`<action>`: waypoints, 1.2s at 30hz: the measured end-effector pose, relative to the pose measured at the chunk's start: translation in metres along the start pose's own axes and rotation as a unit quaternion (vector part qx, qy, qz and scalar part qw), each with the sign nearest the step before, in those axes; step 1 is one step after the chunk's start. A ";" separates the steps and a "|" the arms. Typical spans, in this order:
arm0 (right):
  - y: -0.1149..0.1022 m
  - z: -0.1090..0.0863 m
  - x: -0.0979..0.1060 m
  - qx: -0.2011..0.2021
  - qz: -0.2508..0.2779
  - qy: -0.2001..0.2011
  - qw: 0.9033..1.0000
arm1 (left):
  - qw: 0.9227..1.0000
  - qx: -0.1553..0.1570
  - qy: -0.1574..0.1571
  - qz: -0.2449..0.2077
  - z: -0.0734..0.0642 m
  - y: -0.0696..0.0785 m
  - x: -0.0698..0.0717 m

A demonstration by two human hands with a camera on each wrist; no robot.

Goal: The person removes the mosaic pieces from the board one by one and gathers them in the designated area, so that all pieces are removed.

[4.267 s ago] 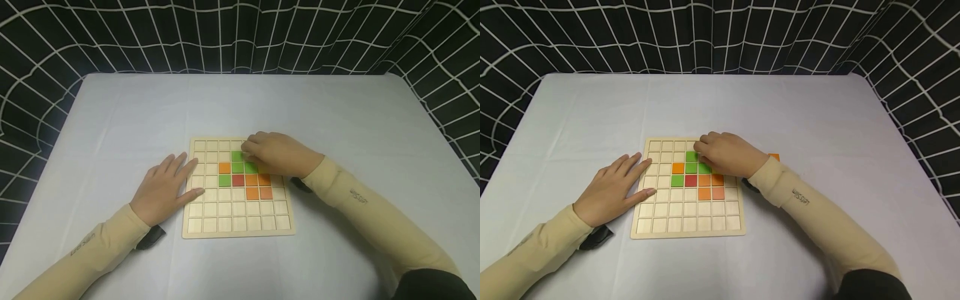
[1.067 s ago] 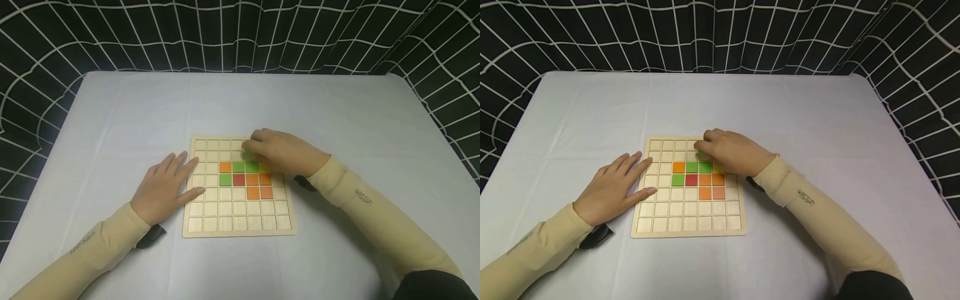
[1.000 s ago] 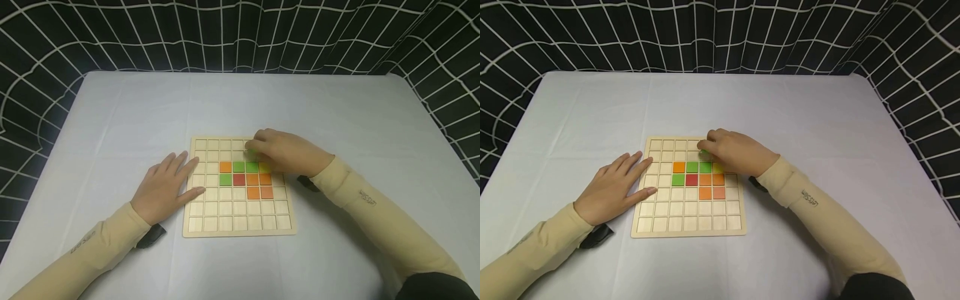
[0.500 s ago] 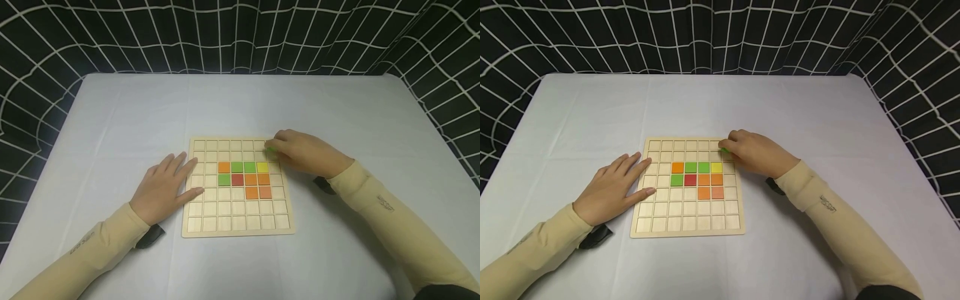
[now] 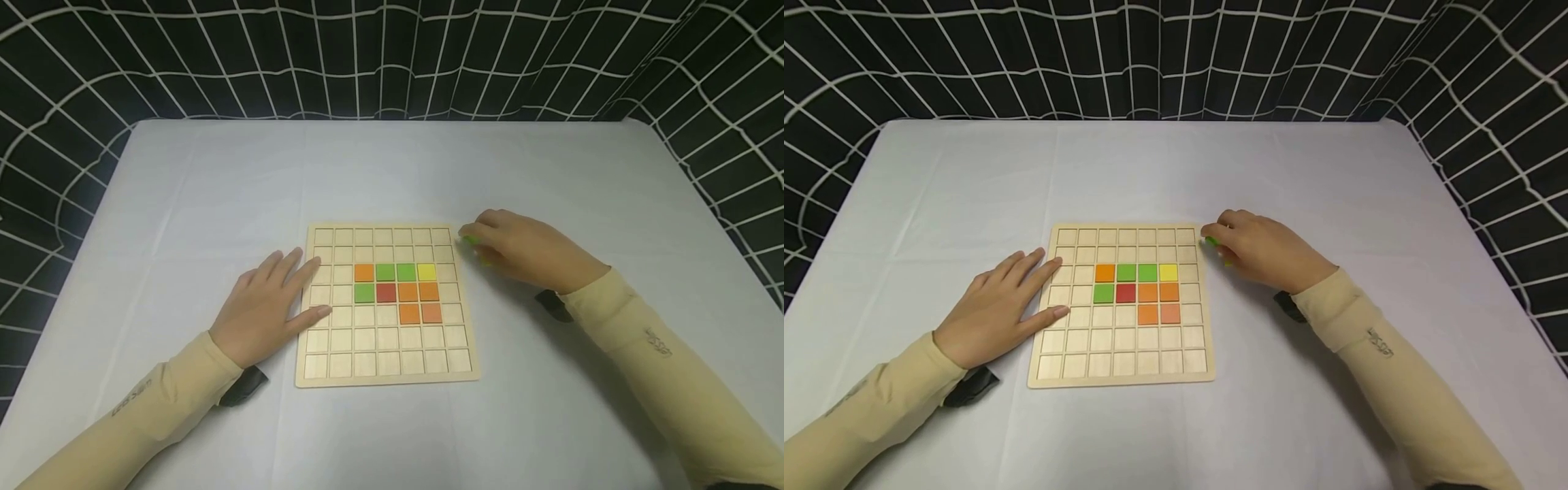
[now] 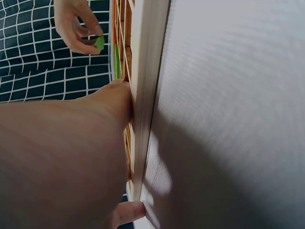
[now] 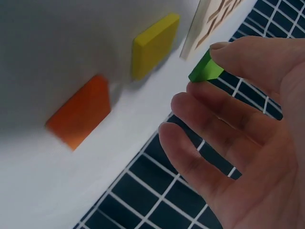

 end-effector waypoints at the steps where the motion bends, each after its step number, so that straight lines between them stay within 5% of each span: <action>1: 0.001 -0.001 0.001 -0.002 0.000 0.000 1.000 | 1.000 0.000 0.000 0.000 0.000 0.000 0.000; 36: 0.036 -0.067 0.007 -0.060 -0.023 0.016 0.998 | 1.000 0.003 -0.007 -0.004 0.001 0.000 0.000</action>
Point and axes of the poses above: each hand's wrist, its own z-axis towards the middle knuckle, its own x-axis out of the back of the hand, y = z × x, the point moved 3 cm from there along z, towards the middle knuckle, and after that the axes turned 1 degree about z, right-handed, at the moved point
